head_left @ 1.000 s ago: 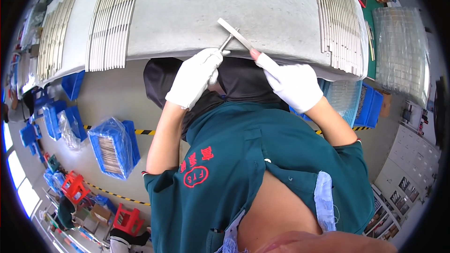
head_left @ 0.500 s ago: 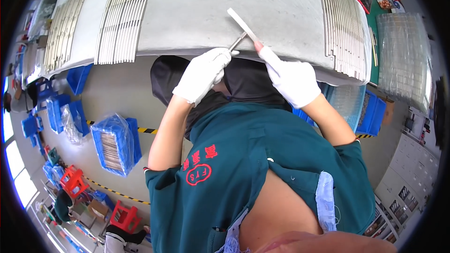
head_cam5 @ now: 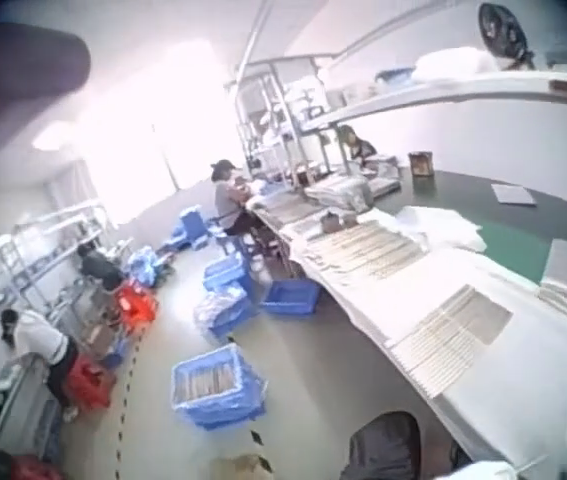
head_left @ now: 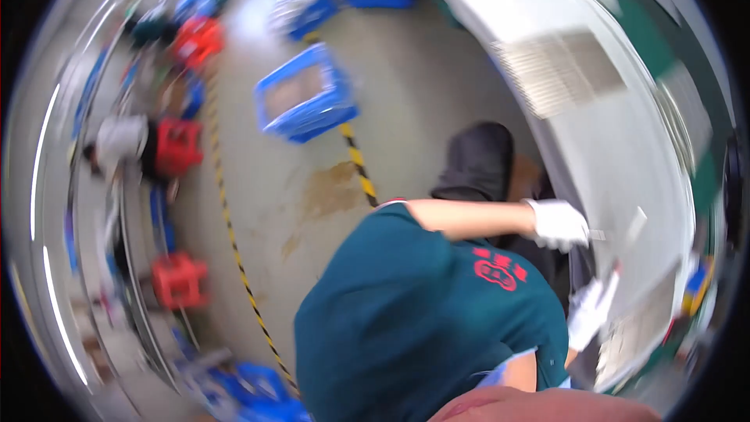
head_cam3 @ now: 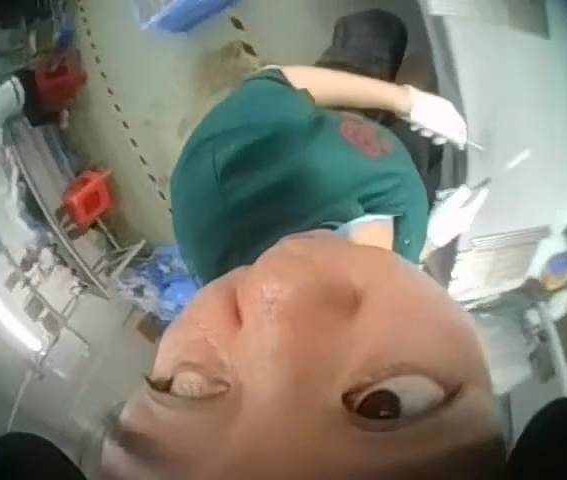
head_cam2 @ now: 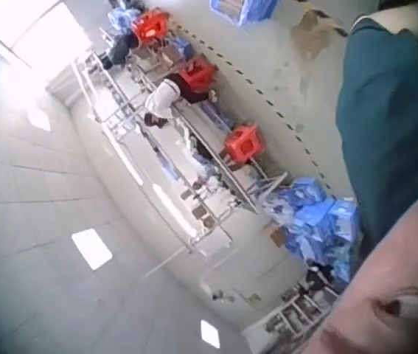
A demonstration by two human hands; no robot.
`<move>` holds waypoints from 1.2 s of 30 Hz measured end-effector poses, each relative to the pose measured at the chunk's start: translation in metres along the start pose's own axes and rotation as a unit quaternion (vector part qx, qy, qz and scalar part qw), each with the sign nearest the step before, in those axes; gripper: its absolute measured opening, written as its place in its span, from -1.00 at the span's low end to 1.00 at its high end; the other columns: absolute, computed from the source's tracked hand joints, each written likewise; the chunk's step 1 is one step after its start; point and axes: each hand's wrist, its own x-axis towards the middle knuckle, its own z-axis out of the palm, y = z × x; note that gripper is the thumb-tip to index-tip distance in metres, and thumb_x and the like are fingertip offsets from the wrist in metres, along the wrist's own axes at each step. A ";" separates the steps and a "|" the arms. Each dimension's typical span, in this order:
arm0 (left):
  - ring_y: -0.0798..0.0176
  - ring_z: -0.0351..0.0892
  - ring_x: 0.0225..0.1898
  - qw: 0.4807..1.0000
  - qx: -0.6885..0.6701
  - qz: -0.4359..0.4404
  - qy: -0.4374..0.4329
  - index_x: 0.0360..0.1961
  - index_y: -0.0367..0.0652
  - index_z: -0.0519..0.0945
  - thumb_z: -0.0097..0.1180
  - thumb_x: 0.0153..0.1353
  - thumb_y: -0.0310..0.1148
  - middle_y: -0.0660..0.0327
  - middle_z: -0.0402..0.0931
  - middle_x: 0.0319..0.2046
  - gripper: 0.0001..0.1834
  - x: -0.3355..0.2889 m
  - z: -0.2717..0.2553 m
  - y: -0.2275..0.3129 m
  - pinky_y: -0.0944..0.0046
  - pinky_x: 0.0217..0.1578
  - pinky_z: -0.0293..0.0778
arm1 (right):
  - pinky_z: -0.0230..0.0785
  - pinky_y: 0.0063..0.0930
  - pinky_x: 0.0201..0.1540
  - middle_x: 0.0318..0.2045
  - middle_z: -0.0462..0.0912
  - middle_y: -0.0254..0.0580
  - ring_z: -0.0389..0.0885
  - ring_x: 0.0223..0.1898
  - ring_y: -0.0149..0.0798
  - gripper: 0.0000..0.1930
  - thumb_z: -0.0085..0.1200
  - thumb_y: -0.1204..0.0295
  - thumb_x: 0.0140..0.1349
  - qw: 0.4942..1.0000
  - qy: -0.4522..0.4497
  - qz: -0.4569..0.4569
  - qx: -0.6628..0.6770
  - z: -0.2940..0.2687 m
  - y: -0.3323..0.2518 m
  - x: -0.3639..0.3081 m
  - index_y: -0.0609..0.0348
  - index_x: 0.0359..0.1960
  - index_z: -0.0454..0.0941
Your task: Cleaning and inspecting thin metal rods using a wiping tool and a white cleaning strip on an assembly line.
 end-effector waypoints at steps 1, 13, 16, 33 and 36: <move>0.44 0.36 -0.73 0.987 0.126 0.033 0.090 -0.26 -0.12 0.57 -0.08 0.19 -0.23 0.32 0.50 -0.61 -0.74 -0.008 0.019 0.012 0.41 -0.75 0.29 | 0.07 -0.69 -0.62 -0.56 0.38 -0.45 0.09 -0.67 -0.58 -0.52 -0.19 0.38 0.36 0.995 0.038 -0.060 0.074 0.006 -0.009 0.004 -0.02 0.32 0.14; 0.38 0.38 -0.77 0.962 0.174 0.081 0.193 -0.25 -0.10 0.60 -0.04 0.18 -0.18 0.28 0.46 -0.68 -0.72 -0.033 0.033 0.015 0.37 -0.72 0.31 | -0.08 -0.69 -0.68 -0.71 0.13 -0.49 0.05 -0.70 -0.60 -0.55 -0.26 0.34 0.40 0.994 0.056 -0.092 -0.008 0.012 -0.031 0.051 -0.05 0.32 0.14; 0.37 0.39 -0.75 0.963 0.183 0.084 0.177 -0.26 -0.07 0.59 -0.04 0.18 -0.17 0.28 0.47 -0.68 -0.73 -0.030 0.037 0.014 0.35 -0.69 0.34 | -0.08 -0.68 -0.67 -0.69 0.15 -0.48 0.05 -0.69 -0.60 -0.55 -0.26 0.34 0.40 0.994 0.069 -0.077 -0.030 0.010 -0.028 0.058 -0.06 0.32 0.16; 0.29 0.50 -0.68 0.951 0.181 0.080 0.239 -0.43 -0.18 0.58 -0.08 0.16 -0.20 0.25 0.54 -0.66 -0.70 -0.007 0.033 0.007 0.29 -0.59 0.39 | 0.33 -0.36 -0.26 -0.14 0.59 -0.07 0.52 -0.43 -0.18 -0.51 -0.22 0.27 0.32 0.954 -0.099 -0.057 -0.277 -0.003 -0.010 0.039 -0.21 0.30 0.17; 0.29 0.44 -0.74 0.952 0.166 0.090 0.239 -0.42 -0.17 0.59 -0.07 0.16 -0.18 0.23 0.51 -0.68 -0.70 -0.001 0.030 0.001 0.28 -0.67 0.36 | 0.23 -0.25 0.08 0.21 0.31 -0.09 0.35 0.14 0.09 -0.49 -0.24 0.24 0.30 0.926 -0.120 -0.115 -0.339 0.001 -0.003 0.040 -0.18 0.31 0.12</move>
